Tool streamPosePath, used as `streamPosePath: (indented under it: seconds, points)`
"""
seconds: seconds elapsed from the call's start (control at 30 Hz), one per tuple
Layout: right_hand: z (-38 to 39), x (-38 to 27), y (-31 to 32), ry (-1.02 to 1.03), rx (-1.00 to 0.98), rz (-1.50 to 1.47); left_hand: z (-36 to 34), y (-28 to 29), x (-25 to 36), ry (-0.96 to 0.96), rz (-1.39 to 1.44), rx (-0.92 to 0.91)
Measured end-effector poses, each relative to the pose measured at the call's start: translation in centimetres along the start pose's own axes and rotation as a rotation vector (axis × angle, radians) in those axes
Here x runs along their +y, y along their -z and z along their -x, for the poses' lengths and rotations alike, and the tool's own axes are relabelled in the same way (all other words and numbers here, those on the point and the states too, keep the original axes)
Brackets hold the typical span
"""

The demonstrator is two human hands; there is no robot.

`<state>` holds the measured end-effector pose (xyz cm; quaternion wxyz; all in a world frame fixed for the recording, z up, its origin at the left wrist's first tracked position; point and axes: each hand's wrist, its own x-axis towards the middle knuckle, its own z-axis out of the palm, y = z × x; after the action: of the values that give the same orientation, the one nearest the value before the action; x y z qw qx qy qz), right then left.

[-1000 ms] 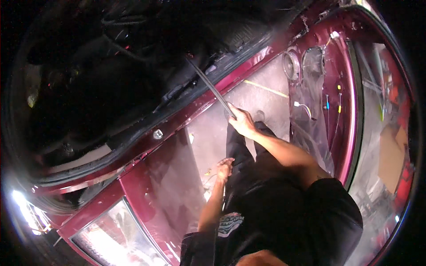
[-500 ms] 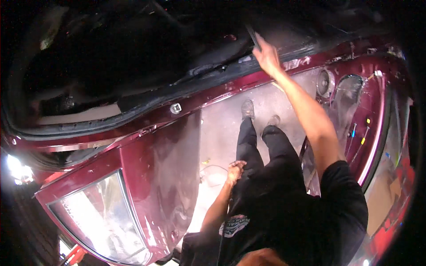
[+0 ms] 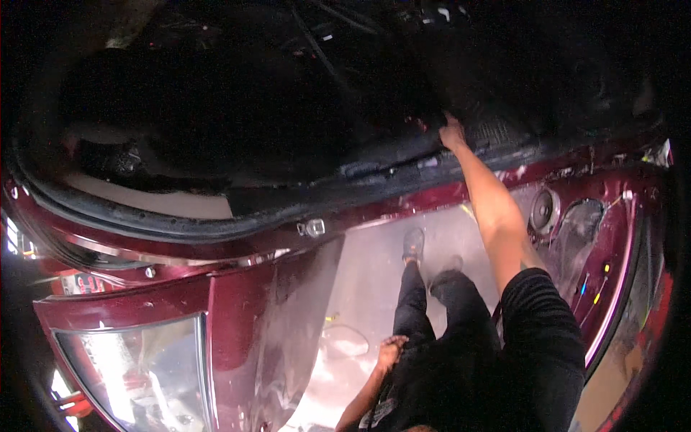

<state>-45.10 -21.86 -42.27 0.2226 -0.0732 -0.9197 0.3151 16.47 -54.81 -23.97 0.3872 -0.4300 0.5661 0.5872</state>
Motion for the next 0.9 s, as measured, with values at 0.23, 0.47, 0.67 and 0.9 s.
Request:
streamPosePath:
  seconds: [0.23, 0.47, 0.67, 0.9]
  points:
    - [0.3, -0.6, 2.6, -0.537, -0.508, -0.228, -0.3, 0.2, 0.3, 0.064, 0.013, -0.018]
    - [1.5, -5.6, 6.5, -0.85, -0.52, -0.607, -1.1, 0.4, 0.9, 0.04, -0.016, -0.047]
    - [13.3, -2.6, 6.8, -0.724, -0.554, -0.568, -1.4, 0.3, 1.8, 0.013, -0.04, -0.047]
    - [40.4, 1.9, 15.9, 0.153, -1.146, 0.158, -1.2, -0.6, 7.0, -0.036, -0.151, -0.049]
